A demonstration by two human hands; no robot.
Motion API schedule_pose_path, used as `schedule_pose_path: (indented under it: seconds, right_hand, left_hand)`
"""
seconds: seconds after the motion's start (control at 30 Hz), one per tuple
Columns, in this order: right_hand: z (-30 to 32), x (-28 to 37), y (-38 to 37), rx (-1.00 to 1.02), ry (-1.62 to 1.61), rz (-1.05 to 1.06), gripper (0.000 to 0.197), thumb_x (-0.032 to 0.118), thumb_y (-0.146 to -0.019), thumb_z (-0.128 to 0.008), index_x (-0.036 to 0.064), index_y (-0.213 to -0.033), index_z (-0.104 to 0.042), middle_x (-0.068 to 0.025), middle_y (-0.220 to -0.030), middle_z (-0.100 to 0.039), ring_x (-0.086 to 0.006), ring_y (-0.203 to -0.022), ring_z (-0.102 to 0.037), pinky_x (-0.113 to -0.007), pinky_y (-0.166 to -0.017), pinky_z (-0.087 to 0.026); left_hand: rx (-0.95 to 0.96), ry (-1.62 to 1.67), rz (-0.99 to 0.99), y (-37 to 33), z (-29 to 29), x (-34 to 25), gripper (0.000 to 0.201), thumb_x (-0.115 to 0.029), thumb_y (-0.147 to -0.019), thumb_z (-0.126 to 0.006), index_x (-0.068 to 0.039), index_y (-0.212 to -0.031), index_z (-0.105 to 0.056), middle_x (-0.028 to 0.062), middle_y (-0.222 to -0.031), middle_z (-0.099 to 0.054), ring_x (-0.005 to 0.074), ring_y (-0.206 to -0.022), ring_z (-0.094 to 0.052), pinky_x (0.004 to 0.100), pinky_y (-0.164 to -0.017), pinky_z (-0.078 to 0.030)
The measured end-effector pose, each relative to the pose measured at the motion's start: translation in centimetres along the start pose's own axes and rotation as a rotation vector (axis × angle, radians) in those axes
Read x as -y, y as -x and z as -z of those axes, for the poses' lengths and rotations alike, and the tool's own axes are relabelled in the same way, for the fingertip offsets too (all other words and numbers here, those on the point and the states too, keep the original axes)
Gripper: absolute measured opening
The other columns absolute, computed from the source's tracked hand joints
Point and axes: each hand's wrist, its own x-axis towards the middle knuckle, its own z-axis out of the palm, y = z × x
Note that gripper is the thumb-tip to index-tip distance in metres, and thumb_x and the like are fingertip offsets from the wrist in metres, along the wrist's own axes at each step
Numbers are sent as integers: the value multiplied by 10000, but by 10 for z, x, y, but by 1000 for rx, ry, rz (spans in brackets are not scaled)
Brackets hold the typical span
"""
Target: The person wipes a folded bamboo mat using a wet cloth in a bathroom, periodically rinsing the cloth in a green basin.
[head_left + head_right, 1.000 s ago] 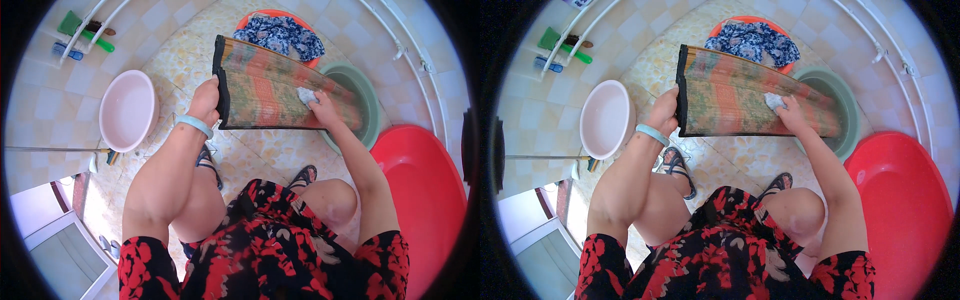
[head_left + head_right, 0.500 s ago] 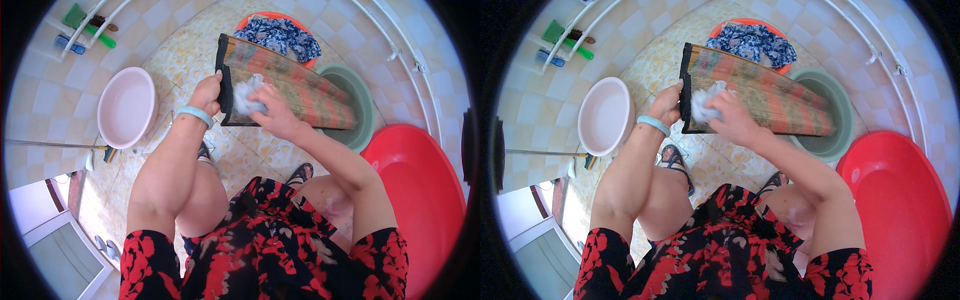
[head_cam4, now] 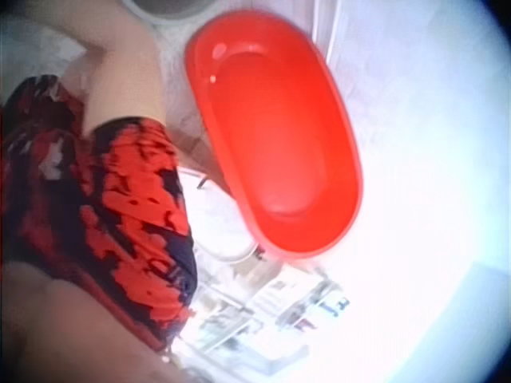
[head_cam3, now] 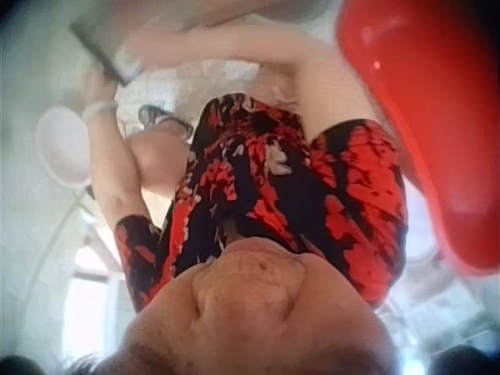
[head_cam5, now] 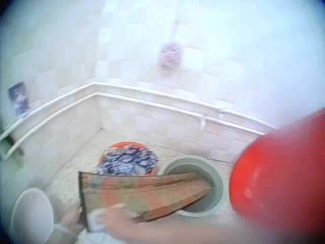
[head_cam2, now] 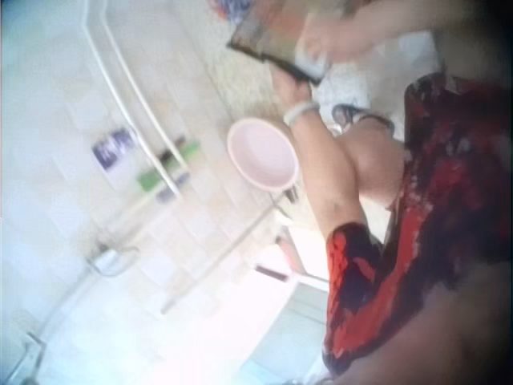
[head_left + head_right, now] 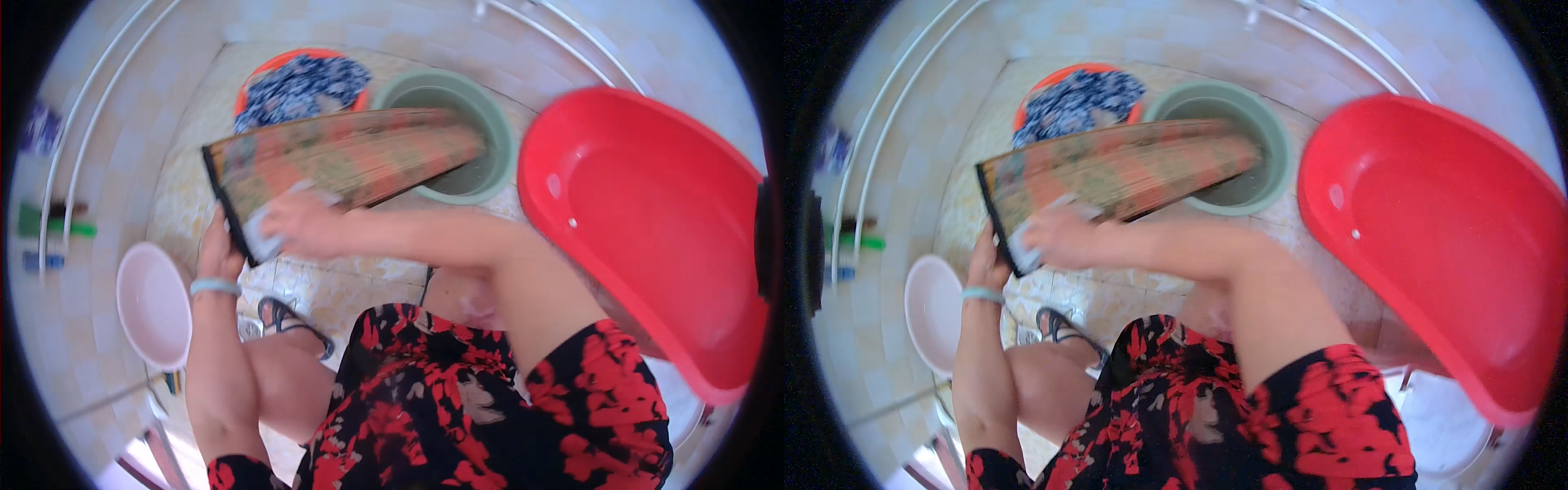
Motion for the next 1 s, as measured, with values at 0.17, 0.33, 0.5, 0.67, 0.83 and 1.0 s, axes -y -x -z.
schedule_pose_path:
  seconds: [0.17,0.33,0.5,0.67,0.83,1.0]
  right_hand:
    - [10,14,8,-38,264,104,133,166,-714,-583,128,-842,-585,-99,-882,-521,-295,-897,-513,-447,-729,-390]
    - [32,-14,42,242,326,257,154,168,-770,-535,183,-906,-606,-81,-945,-523,-266,-963,-499,-430,-784,-374]
    - [49,-71,101,293,317,38,262,178,-702,-637,223,-959,-618,-55,-1017,-534,-259,-1005,-498,-451,-828,-384]
    - [76,-132,183,97,220,-235,177,72,-652,-636,132,-800,-559,-76,-887,-496,-288,-899,-506,-406,-751,-415]
    - [91,-185,248,-34,168,-425,252,-44,-615,-589,103,-814,-542,-99,-892,-492,-317,-896,-504,-397,-753,-416]
    - [115,-240,322,-97,260,-720,279,-73,-638,-563,91,-858,-517,-119,-898,-495,-339,-915,-503,-402,-776,-421]
  left_hand:
    - [89,-145,60,-9,-6,10,400,-347,-976,-331,-45,-1166,-512,101,-1120,-588,228,-985,-587,380,-844,-491]
    - [-66,-124,23,-4,-16,14,399,-353,-973,-348,-42,-1167,-506,97,-1105,-589,225,-995,-579,373,-862,-487]
    - [-128,-152,3,7,-14,1,401,-363,-966,-375,-38,-1148,-522,93,-1106,-589,220,-1010,-569,361,-876,-476]
    - [-156,-178,-33,13,-29,3,434,-395,-960,-376,-44,-1171,-519,89,-1156,-574,221,-1048,-546,357,-910,-446]
    - [-152,-229,-92,14,-31,5,505,-451,-942,-399,-55,-1247,-471,92,-1220,-536,218,-1093,-520,349,-928,-428]
    - [-174,-308,-77,14,-35,8,438,-359,-914,-510,-49,-1224,-491,85,-1197,-553,210,-1081,-528,330,-929,-424]
